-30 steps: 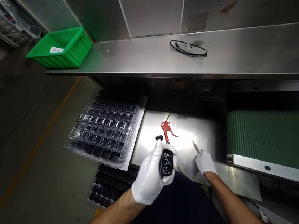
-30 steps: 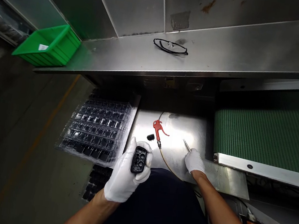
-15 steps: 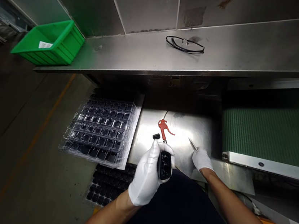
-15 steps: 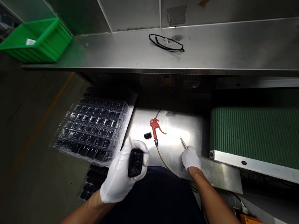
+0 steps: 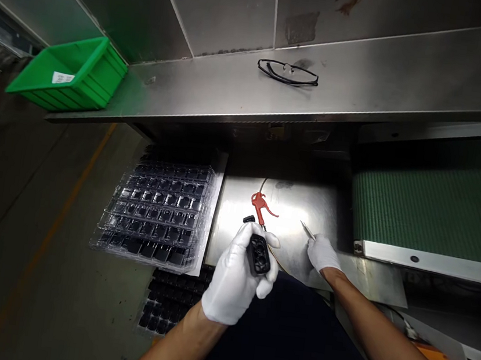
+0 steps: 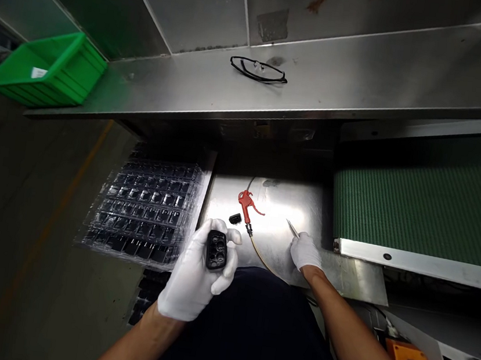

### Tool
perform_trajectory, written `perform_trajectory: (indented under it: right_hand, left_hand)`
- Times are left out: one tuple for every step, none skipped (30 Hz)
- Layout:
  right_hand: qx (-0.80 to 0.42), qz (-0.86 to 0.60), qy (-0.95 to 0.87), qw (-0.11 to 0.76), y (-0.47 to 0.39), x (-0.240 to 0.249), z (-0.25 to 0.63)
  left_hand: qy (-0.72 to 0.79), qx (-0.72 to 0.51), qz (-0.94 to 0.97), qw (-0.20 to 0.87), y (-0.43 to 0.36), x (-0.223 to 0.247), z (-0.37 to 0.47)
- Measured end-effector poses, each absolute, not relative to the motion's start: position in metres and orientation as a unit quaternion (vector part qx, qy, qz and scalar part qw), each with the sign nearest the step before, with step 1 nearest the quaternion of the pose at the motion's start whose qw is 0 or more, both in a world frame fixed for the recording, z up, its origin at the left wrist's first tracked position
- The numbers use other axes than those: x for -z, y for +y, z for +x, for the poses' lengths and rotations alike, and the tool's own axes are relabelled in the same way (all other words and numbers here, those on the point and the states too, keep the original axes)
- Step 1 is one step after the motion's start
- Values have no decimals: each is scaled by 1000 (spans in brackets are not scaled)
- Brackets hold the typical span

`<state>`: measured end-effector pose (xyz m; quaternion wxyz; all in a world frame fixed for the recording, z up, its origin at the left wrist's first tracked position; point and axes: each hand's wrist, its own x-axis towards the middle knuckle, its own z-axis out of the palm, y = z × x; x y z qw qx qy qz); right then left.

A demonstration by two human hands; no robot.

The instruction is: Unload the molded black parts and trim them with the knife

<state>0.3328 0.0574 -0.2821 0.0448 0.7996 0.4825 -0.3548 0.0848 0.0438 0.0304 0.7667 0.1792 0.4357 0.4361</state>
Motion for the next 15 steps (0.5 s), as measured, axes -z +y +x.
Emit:
perform_trajectory:
  right_hand:
    - [356,799,482,44,57,283,333]
    - [357,799,483,43,57,285,334]
    - [357,798,483,43,57,286,334]
    - [358,798,483,44,57,287,335]
    - [357,798,483,45,57,288,335]
    - [357,799,482,46,57,289,336]
    - [357,799,482,46,57,290,336]
    - [357,799,481,45,57,290,336]
    - [358,799,482,43,57,289,336]
    - [360,798,482,40,56,288,337]
    - [361,796,483,38,56,287,337]
    - [363,795,485,36,56,285,337]
    - [364,794,486,34,56,284,336]
    - [364,793,487,34,56,282,336]
    - [364,792,489,34,56,280,336]
  left_hand:
    - [433,-431,146,778,46,-29,84]
    - [430,-426,113,788,49,-27,84]
    - [428,-424,86,793,50,-23,84]
    - [433,-423,65,793,52,-19,84]
    - [446,-417,50,790,52,-14,83]
    - [460,-404,43,789,53,-10,83]
    - [474,-389,43,789,53,-5,83]
    - [483,-373,45,791,52,-2,82]
    - [487,-358,49,795,52,2,82]
    - [486,-345,52,801,51,4,82]
    - [483,-336,55,807,50,6,81]
    - [482,-332,57,809,49,7,81]
    - [481,-333,57,809,48,9,81]
    - [477,-337,58,809,47,10,81]
    - [470,-346,58,810,46,11,81]
